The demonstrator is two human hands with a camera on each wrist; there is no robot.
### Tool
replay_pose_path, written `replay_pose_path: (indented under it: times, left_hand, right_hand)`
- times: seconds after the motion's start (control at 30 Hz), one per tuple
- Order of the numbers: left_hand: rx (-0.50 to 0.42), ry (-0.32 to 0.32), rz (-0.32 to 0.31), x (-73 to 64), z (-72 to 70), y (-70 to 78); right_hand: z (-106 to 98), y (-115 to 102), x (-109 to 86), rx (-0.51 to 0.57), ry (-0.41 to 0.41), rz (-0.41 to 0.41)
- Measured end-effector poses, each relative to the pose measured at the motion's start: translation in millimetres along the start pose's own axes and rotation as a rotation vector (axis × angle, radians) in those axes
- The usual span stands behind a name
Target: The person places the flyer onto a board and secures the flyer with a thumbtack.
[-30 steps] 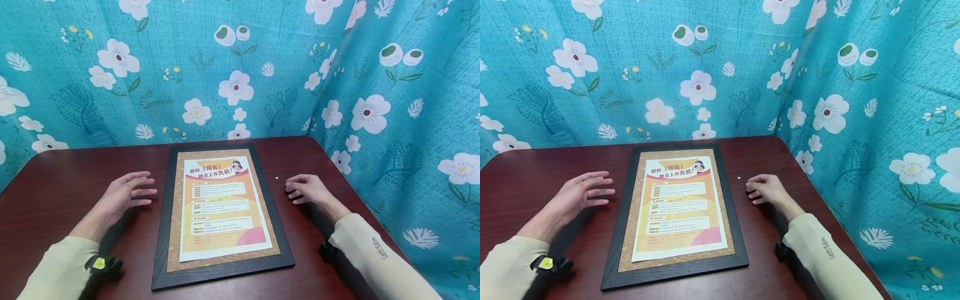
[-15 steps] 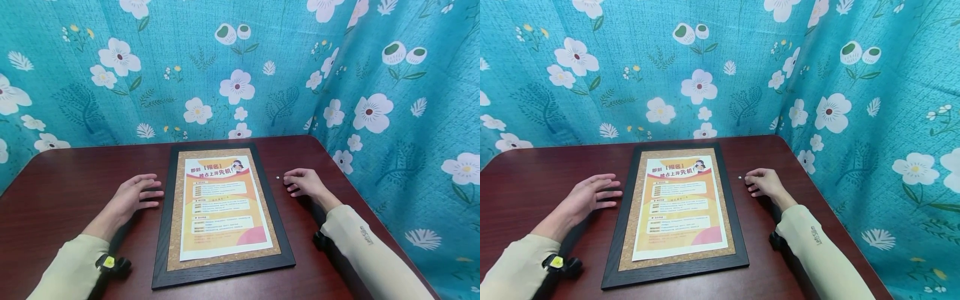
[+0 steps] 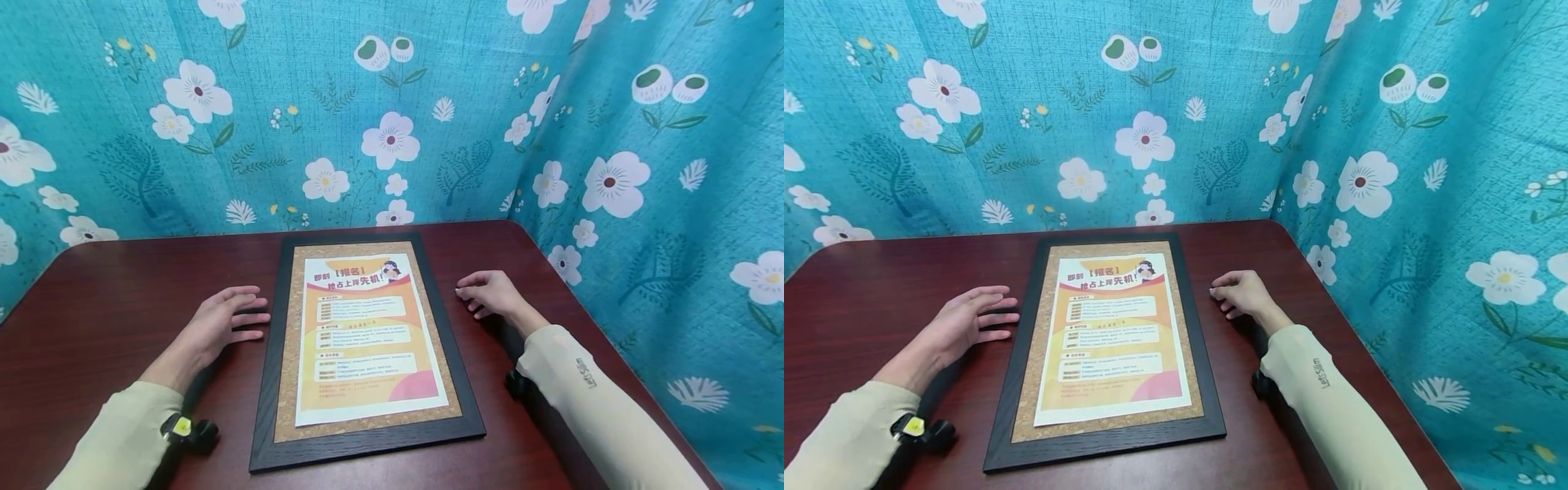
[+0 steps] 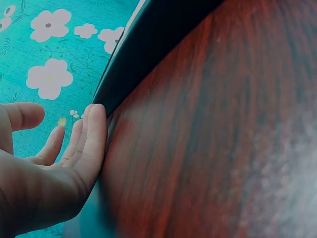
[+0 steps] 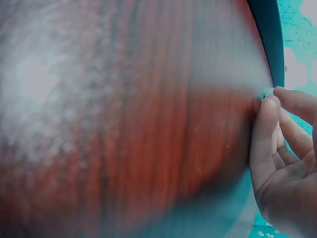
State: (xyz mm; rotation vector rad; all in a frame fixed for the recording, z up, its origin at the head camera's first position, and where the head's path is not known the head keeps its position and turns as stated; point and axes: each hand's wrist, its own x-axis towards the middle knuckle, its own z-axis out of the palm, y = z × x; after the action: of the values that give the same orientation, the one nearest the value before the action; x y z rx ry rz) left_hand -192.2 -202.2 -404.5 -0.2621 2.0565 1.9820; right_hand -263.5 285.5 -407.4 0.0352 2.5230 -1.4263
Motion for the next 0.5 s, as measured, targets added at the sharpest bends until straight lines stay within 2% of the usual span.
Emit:
replay_pose_path:
  times: [0.5]
  left_hand:
    - [0.007,-0.02,0.009,0.5,-2.0,-1.7]
  right_hand:
    - [5.5,-3.2,3.5,-0.091,0.045,-0.02]
